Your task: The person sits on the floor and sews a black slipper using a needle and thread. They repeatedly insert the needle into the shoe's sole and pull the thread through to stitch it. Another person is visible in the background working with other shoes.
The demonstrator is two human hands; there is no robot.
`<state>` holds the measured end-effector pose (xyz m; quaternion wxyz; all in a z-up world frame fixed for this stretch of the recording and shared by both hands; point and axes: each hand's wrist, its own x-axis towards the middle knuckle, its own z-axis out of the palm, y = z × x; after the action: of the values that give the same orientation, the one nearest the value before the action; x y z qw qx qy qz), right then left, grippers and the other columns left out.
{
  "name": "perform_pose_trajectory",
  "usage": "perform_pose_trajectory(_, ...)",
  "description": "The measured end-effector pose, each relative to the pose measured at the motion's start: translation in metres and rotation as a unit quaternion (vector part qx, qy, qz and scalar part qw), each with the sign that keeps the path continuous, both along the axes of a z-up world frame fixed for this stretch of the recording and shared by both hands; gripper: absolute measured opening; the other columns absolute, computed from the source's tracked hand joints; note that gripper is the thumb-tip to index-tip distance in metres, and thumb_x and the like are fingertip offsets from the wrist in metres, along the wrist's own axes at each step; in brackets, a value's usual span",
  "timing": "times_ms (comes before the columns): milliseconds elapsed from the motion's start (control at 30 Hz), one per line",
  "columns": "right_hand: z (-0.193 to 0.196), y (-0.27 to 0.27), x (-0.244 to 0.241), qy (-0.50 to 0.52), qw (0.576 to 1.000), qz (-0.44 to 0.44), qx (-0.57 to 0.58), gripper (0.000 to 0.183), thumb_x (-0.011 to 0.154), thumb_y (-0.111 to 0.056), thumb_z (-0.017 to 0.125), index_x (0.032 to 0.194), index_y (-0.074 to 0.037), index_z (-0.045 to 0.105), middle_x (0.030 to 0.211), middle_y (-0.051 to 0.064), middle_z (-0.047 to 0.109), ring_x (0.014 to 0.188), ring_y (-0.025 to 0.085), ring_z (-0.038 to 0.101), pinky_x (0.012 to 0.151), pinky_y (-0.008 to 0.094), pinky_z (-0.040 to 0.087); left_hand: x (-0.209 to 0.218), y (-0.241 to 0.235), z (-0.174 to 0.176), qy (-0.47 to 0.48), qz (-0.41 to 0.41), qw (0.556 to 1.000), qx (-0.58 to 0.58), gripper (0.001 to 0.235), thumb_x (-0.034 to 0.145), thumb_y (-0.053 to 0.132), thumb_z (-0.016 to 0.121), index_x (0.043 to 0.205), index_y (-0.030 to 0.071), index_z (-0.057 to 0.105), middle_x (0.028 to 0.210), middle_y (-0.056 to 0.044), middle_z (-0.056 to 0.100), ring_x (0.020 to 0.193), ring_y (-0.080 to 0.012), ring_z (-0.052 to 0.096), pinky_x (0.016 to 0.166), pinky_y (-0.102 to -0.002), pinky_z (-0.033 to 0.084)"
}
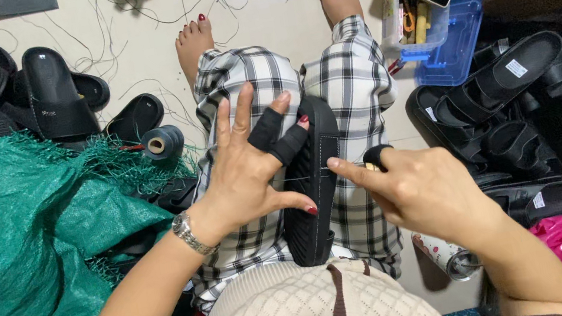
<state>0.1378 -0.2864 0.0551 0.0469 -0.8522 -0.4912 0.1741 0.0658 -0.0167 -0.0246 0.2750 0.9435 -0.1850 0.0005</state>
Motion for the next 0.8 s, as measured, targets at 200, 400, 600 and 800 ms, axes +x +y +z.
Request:
perform_pose_trajectory(200,-0.012,0.009,-0.001,0.027,0.999,0.012,-0.018,0.069,0.076,-0.021,0.07,0.144,-0.028,0.056,0.061,0.002,0.05,0.05,0.027,0.058,0.041,0.046,0.047,0.004,0.002,-0.009,-0.043,0.0,0.999,-0.024,0.116,0.067,0.092,0.066,0.152,0.016,0.048,0.162,-0.015,0.036,0.149,-0.0524,0.008,0.117,-0.075,0.006)
perform_pose_trajectory(400,-0.032,0.009,0.0,0.063,0.995,-0.002,0.081,0.056,0.084,-0.013,0.072,0.139,-0.018,0.062,0.057,0.003,0.047,0.045,0.024,0.051,0.041,0.042,0.044,0.004,0.004,-0.009,-0.06,-0.007,0.997,-0.046,0.113,0.07,0.091,0.056,0.148,0.009,0.055,0.16,-0.015,0.038,0.148,-0.0517,0.008,0.118,-0.073,0.007)
perform_pose_trajectory(600,-0.021,0.009,-0.013,0.009,0.987,-0.042,0.153,0.036,0.095,-0.019,0.072,0.13,-0.014,0.064,0.058,0.001,0.044,0.048,0.02,0.049,0.041,0.038,0.041,-0.026,-0.002,-0.007,-0.047,0.033,0.998,-0.041,0.107,0.074,0.088,0.062,0.148,0.011,0.055,0.162,-0.023,0.024,0.151,-0.0488,0.007,0.122,-0.069,0.006)
perform_pose_trajectory(800,0.006,0.032,-0.004,-0.082,0.996,0.026,0.009,0.061,0.092,-0.017,0.052,0.151,-0.032,0.044,0.063,0.003,0.053,0.048,0.021,0.062,0.046,0.035,0.052,-0.054,-0.007,0.018,0.098,0.183,0.874,-0.439,0.018,0.074,0.02,0.091,0.086,0.011,0.08,0.121,-0.01,0.072,0.097,-0.0226,0.071,0.083,-0.034,0.056)
